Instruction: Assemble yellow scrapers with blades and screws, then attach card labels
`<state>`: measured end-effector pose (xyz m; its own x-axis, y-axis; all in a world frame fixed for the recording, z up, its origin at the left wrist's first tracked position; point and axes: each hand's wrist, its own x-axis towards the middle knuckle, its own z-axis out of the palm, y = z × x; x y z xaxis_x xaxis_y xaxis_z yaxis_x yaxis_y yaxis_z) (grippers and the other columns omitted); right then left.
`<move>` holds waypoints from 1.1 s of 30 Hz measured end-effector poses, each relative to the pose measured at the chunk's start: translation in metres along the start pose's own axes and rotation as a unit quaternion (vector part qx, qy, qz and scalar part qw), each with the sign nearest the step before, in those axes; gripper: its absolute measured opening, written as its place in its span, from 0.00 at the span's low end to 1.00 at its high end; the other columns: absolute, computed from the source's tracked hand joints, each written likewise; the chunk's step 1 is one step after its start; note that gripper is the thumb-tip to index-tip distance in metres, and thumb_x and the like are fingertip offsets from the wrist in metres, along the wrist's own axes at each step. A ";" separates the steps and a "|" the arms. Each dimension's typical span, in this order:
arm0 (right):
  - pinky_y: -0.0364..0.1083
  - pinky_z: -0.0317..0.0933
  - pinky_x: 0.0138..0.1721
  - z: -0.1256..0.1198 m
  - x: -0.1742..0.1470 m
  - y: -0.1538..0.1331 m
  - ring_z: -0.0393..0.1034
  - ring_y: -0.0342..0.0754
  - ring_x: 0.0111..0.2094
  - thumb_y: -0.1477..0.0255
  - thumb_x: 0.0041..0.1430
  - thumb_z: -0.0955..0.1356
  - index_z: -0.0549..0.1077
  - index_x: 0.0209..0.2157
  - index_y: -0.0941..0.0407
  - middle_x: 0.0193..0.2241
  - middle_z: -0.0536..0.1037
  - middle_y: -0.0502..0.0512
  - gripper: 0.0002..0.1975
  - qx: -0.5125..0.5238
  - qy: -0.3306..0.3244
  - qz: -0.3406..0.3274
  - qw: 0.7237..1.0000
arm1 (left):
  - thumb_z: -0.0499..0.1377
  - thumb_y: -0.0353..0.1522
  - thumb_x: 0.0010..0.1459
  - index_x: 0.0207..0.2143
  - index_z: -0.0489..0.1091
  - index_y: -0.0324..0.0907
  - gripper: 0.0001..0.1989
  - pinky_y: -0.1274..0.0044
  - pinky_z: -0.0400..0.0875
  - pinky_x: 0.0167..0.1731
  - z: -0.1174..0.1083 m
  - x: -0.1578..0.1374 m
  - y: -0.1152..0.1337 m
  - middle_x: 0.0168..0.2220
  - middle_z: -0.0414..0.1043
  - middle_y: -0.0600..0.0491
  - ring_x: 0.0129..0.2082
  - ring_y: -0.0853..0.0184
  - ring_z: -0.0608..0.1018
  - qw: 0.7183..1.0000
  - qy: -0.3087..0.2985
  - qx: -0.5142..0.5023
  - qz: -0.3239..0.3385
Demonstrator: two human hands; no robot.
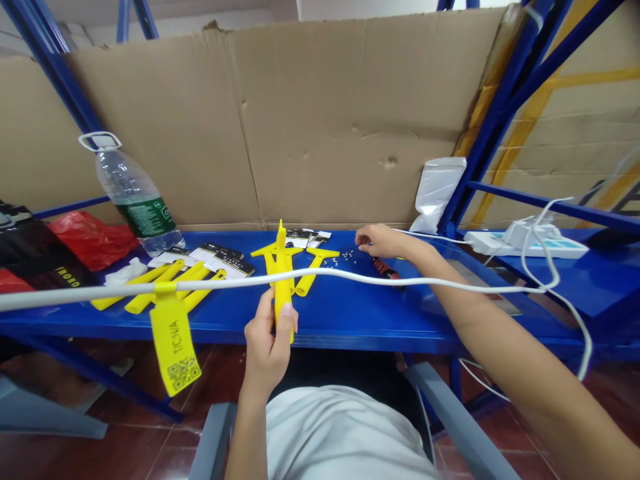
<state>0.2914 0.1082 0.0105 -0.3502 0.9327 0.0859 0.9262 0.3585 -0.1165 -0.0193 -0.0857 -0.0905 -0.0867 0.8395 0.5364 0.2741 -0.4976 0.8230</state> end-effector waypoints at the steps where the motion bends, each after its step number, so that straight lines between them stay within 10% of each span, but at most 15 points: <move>1: 0.48 0.70 0.52 -0.002 0.001 0.006 0.84 0.58 0.54 0.79 0.68 0.72 0.85 0.51 0.57 0.53 0.89 0.65 0.13 -0.011 0.001 0.020 1.000 | 0.57 0.46 0.79 0.62 0.71 0.42 0.20 0.76 0.71 0.30 0.000 0.000 0.000 0.30 0.76 0.56 0.27 0.67 0.76 1.000 -0.002 0.008 0.001; 9: 0.51 0.73 0.44 -0.008 -0.003 0.043 0.86 0.65 0.48 0.78 0.60 0.78 0.87 0.41 0.57 0.47 0.90 0.69 0.07 -0.070 -0.072 0.133 0.986 | 0.57 0.45 0.79 0.61 0.71 0.42 0.19 0.75 0.71 0.30 0.000 -0.001 -0.002 0.30 0.77 0.56 0.25 0.67 0.76 1.000 0.000 0.029 0.012; 17: 0.53 0.76 0.49 -0.014 -0.004 0.049 0.85 0.64 0.53 0.72 0.67 0.77 0.85 0.53 0.62 0.54 0.88 0.73 0.15 -0.080 -0.066 0.157 0.982 | 0.57 0.45 0.78 0.62 0.71 0.42 0.20 0.73 0.72 0.33 0.000 0.001 -0.004 0.31 0.78 0.55 0.28 0.64 0.78 0.999 0.004 0.043 0.017; 23: 0.54 0.79 0.51 -0.008 -0.003 0.053 0.84 0.53 0.45 0.61 0.72 0.77 0.84 0.46 0.59 0.45 0.88 0.62 0.14 -0.089 -0.097 0.158 0.979 | 0.56 0.46 0.79 0.63 0.70 0.42 0.21 0.74 0.72 0.32 -0.001 0.000 -0.003 0.31 0.77 0.55 0.28 0.64 0.78 0.999 0.000 0.032 0.016; 33: 0.50 0.73 0.46 -0.005 0.001 0.046 0.86 0.63 0.48 0.74 0.61 0.80 0.83 0.31 0.55 0.41 0.89 0.66 0.06 -0.077 -0.069 0.133 0.986 | 0.55 0.48 0.80 0.58 0.75 0.42 0.21 0.73 0.70 0.33 -0.004 0.002 0.007 0.32 0.76 0.54 0.29 0.65 0.74 0.999 -0.029 -0.037 -0.014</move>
<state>0.3339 0.1257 0.0103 -0.0974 0.9932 -0.0638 0.9944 0.0997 0.0350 -0.0219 -0.0884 -0.0829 -0.0364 0.8633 0.5034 0.2002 -0.4872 0.8501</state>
